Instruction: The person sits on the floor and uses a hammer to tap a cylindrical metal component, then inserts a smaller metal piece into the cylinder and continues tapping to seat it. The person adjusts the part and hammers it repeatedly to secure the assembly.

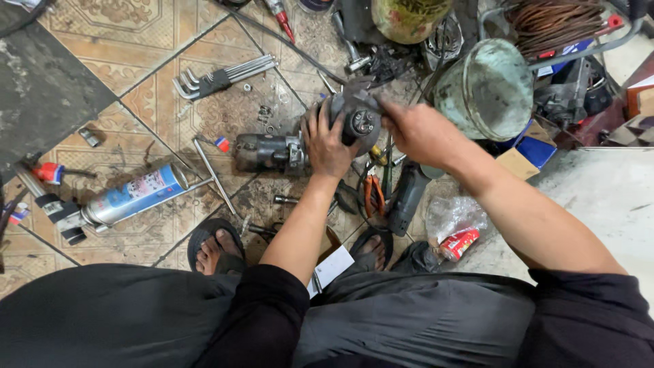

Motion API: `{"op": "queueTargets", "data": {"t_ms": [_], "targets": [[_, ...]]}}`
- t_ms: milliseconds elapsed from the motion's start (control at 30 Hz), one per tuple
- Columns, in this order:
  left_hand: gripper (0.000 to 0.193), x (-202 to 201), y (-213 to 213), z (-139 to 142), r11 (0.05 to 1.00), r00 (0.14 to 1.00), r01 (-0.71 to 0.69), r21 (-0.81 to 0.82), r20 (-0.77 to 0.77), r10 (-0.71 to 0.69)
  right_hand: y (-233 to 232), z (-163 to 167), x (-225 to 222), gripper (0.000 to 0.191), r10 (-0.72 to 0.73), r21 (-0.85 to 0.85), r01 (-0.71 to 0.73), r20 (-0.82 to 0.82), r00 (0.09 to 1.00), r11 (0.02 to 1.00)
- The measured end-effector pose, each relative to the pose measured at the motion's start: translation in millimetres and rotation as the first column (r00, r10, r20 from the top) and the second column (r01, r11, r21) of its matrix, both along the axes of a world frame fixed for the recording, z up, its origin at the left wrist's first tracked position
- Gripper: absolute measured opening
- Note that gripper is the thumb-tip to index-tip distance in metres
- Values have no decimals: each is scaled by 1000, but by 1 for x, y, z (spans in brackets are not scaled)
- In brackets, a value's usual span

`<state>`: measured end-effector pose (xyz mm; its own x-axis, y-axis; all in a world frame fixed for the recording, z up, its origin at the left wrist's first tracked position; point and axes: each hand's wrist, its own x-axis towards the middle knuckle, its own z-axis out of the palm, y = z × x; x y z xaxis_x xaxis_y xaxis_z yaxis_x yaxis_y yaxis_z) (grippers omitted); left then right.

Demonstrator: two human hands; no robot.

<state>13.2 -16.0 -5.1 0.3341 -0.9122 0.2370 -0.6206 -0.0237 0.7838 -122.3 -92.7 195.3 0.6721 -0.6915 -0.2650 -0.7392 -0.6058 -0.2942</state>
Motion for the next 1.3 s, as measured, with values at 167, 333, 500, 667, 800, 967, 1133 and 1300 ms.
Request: {"op": "queueTargets", "data": {"t_ms": [167, 333, 500, 667, 800, 967, 1133, 1300], "targets": [[78, -1, 0, 0, 1000, 999, 0, -26, -36, -1, 3, 3, 1, 29, -25, -104, 56, 279, 960, 993], [87, 1, 2, -1, 1000, 1000, 6, 21, 3, -6, 2, -4, 1, 37, -50, -18, 52, 88, 995, 999], [81, 1, 0, -1, 1000, 1000, -1, -4, -12, 1, 2, -16, -6, 52, -68, -60, 82, 205, 977, 995], [78, 0, 0, -3, 1000, 1000, 3, -2, 1, -3, 5, -25, -14, 42, -16, -74, 36, 251, 968, 997], [77, -1, -2, -5, 1000, 999, 11, -1, 30, -11, 6, -25, -19, 48, -101, -1, 102, 58, 993, 995], [72, -1, -2, -7, 999, 999, 15, -29, 53, -13, 8, -26, -20, 46, -45, -75, 71, 305, 951, 995], [75, 0, -2, -4, 999, 998, 20, -37, 62, -18, 7, -27, -16, 44, -94, -18, 97, 122, 988, 995], [77, 1, -5, 0, 998, 998, 27, -58, 50, -24, 3, -20, -9, 48, 22, -151, 42, 396, 918, 988]]}}
